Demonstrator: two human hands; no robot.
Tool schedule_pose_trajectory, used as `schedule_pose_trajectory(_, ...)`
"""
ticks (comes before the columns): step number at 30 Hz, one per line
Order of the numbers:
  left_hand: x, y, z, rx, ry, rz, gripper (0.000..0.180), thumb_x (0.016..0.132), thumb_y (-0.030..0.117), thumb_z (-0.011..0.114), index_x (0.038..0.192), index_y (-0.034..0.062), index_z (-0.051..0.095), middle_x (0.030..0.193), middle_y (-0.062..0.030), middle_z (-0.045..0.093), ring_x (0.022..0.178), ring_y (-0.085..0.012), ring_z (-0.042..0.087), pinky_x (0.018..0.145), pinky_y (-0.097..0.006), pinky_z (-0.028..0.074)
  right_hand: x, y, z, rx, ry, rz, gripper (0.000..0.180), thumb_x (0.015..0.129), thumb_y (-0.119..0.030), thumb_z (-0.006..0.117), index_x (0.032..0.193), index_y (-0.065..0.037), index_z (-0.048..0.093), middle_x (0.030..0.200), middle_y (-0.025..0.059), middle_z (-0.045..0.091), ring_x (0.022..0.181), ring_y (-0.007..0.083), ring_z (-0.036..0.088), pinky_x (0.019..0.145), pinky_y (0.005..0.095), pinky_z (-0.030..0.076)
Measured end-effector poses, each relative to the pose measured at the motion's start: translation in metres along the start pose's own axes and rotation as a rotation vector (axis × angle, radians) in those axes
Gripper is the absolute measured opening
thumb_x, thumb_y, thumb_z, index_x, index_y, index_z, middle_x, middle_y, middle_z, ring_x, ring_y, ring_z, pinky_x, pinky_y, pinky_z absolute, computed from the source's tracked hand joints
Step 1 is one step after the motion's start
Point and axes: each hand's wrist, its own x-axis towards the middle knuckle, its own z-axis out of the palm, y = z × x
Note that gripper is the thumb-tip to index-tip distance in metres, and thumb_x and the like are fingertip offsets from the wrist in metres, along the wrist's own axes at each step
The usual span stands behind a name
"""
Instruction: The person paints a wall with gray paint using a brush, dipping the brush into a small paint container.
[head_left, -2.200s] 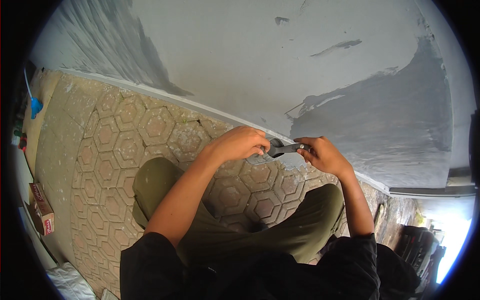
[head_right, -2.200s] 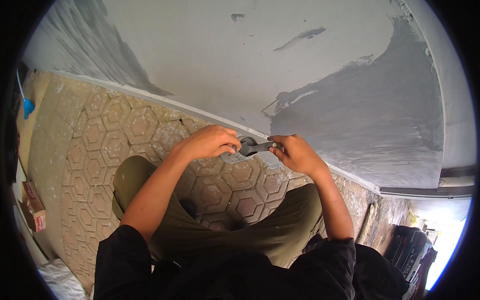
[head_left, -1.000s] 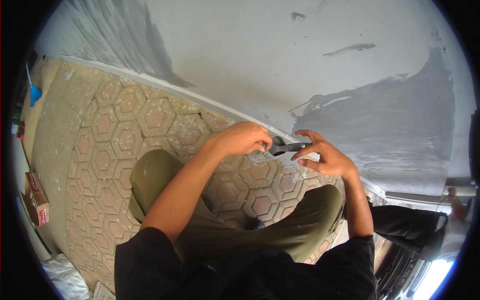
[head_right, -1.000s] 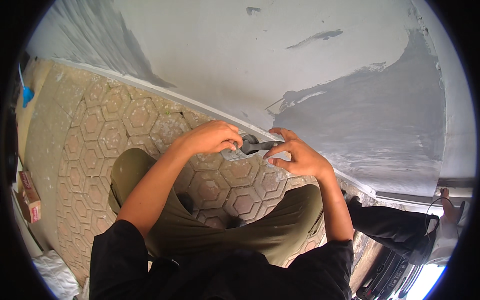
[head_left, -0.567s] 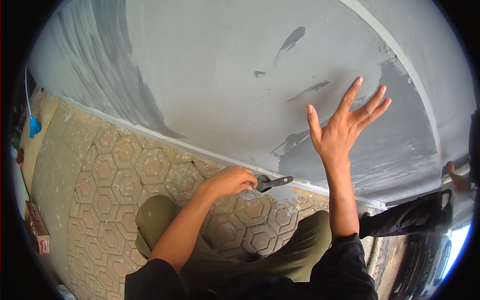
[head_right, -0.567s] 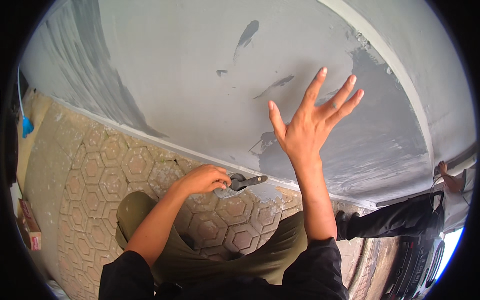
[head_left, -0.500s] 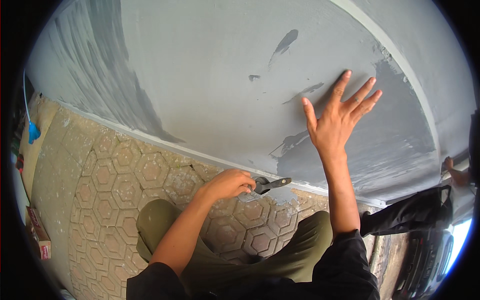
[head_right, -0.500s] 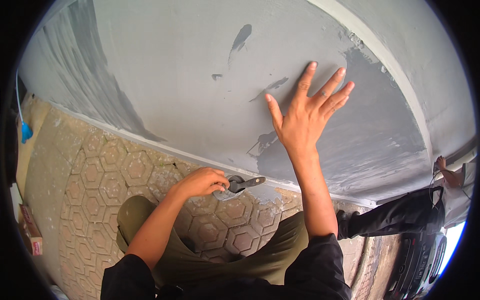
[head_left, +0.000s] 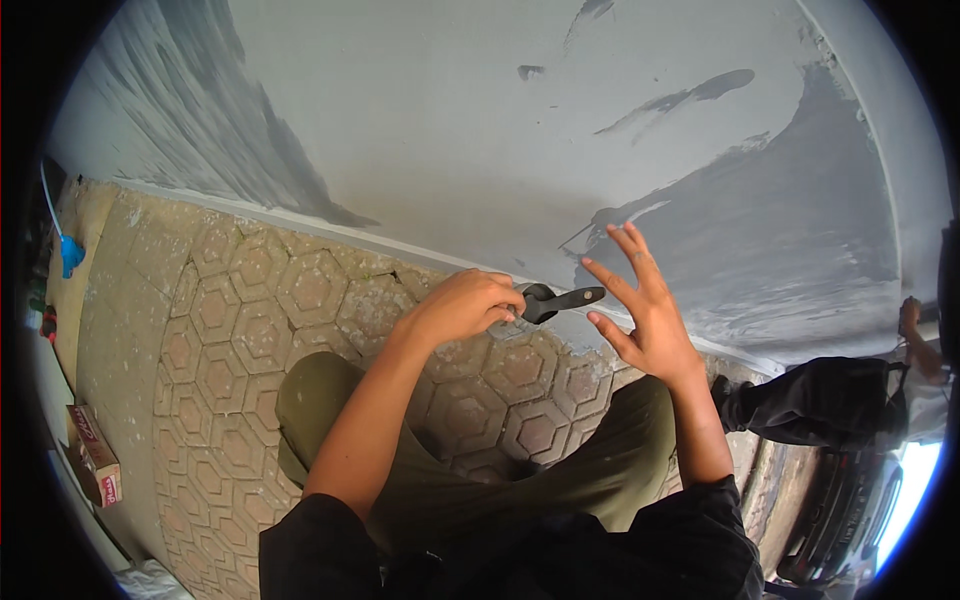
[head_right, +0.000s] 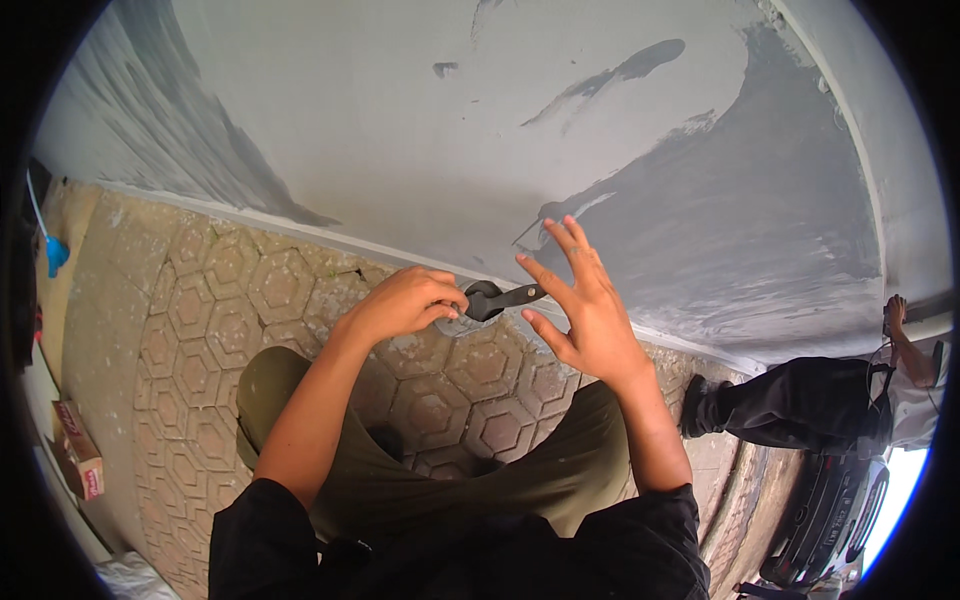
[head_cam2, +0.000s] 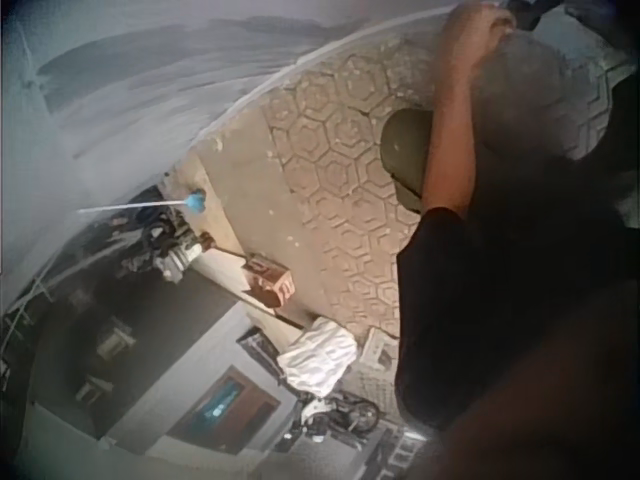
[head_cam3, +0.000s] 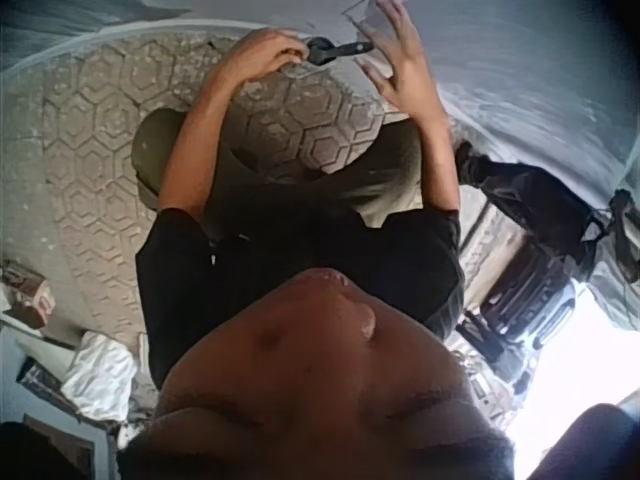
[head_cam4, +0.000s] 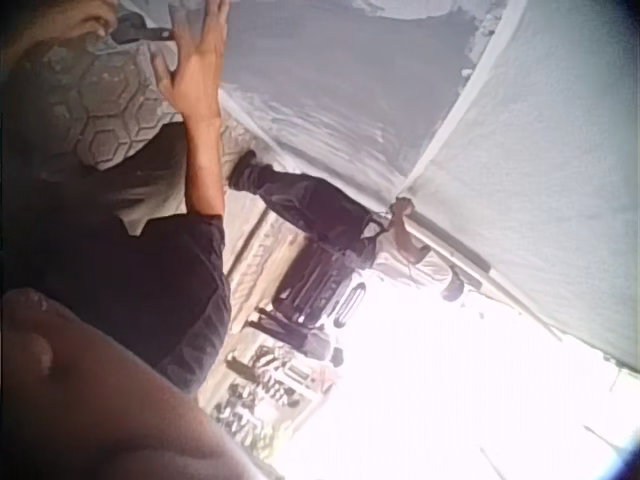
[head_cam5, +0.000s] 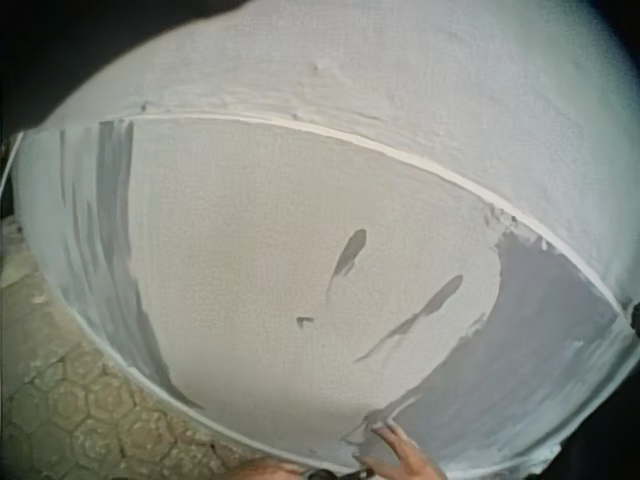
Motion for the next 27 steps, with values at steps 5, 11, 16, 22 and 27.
schedule_pose_trajectory(5, -0.001, 0.007, 0.001, -0.004, -0.015, -0.001, 0.014, 0.092, 0.013, 0.075, 0.105, 0.0063, 0.077, 0.096, -0.0081, 0.073, 0.087, -0.0333, 0.070, 0.078, -0.047, 0.052, -0.017, 0.010, 0.025, -0.098, -0.223, -0.093, 0.058, 0.088, -0.013, 0.078, 0.145, -0.017, 0.067, 0.144, 0.0176, 0.061, 0.141, 0.0368, 0.053, 0.116, 0.0550, 0.043)
schedule_pose_trajectory(11, -0.001, 0.013, 0.002, 0.002, -0.048, 0.004, 0.014, 0.092, 0.012, 0.075, 0.104, 0.0066, 0.078, 0.096, -0.0079, 0.074, 0.088, -0.0336, 0.070, 0.078, -0.047, 0.052, -0.019, 0.027, 0.033, -0.317, -0.202, -0.187, 0.056, 0.088, -0.004, 0.066, 0.141, -0.021, 0.070, 0.103, 0.0086, 0.072, 0.098, 0.0278, 0.071, 0.107, 0.0460, 0.050)
schedule_pose_trajectory(16, -0.001, 0.014, 0.004, -0.026, -0.072, -0.004, 0.012, 0.089, 0.009, 0.076, 0.101, 0.0061, 0.077, 0.093, -0.0088, 0.073, 0.090, -0.0343, 0.069, 0.079, -0.047, 0.052, -0.020, 0.024, 0.030, -0.285, -0.355, -0.151, 0.054, 0.088, 0.000, 0.063, 0.137, -0.022, 0.074, 0.091, 0.0068, 0.070, 0.087, 0.0284, 0.071, 0.095, 0.0417, 0.055)
schedule_pose_trajectory(22, -0.001, 0.014, 0.009, -0.043, -0.079, -0.017, 0.009, 0.088, 0.007, 0.076, 0.098, 0.0049, 0.076, 0.093, -0.0098, 0.073, 0.091, -0.0342, 0.069, 0.080, -0.047, 0.052, -0.024, 0.023, 0.033, -0.130, -0.438, -0.049, 0.054, 0.087, 0.001, 0.064, 0.132, -0.025, 0.077, 0.105, 0.0116, 0.071, 0.092, 0.0337, 0.070, 0.089, 0.0432, 0.057)
schedule_pose_trajectory(27, 0.001, 0.013, 0.012, -0.050, -0.066, 0.006, 0.013, 0.090, 0.008, 0.076, 0.102, 0.0066, 0.079, 0.096, -0.0083, 0.074, 0.088, -0.0353, 0.069, 0.078, -0.047, 0.052, -0.023, 0.021, 0.021, -0.051, -0.416, -0.056, 0.043, 0.089, -0.005, 0.072, 0.126, -0.025, 0.081, 0.128, 0.0178, 0.066, 0.110, 0.0373, 0.068, 0.096, 0.0445, 0.056)
